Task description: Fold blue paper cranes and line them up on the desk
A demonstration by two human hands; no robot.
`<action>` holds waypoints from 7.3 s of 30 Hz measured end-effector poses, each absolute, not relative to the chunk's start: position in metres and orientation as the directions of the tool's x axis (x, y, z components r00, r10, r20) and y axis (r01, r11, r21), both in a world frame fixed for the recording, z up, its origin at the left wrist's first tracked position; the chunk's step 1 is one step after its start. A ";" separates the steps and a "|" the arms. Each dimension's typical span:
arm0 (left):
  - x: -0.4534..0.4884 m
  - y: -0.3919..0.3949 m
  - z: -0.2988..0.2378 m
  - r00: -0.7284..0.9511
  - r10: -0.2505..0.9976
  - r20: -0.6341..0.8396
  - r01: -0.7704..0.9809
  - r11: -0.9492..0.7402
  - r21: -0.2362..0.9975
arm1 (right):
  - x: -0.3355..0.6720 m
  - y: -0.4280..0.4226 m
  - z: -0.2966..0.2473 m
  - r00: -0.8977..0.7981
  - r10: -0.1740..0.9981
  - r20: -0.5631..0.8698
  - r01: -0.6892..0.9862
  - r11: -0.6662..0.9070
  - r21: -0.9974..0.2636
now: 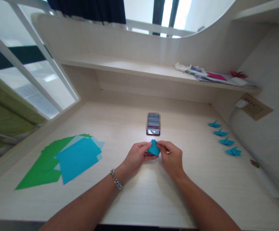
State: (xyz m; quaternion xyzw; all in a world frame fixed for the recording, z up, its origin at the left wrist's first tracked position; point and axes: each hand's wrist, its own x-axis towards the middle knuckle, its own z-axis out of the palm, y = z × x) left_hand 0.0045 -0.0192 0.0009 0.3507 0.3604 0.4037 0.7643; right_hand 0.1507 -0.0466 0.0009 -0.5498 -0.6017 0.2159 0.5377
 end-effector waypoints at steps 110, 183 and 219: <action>-0.003 -0.008 -0.014 0.240 0.971 0.026 -0.013 -0.024 1.000 | 0.155 -0.038 -0.003 0.039 0.997 0.060 0.175 0.053 -0.983; -0.002 -0.012 -0.012 0.406 0.914 -0.023 -0.070 0.056 0.996 | 0.156 -0.038 -0.006 0.049 0.994 0.101 0.273 0.084 -0.958; -0.001 -0.015 -0.005 0.462 0.886 -0.045 0.029 0.036 0.999 | 0.160 -0.036 -0.012 0.040 0.989 0.144 0.365 0.120 -0.923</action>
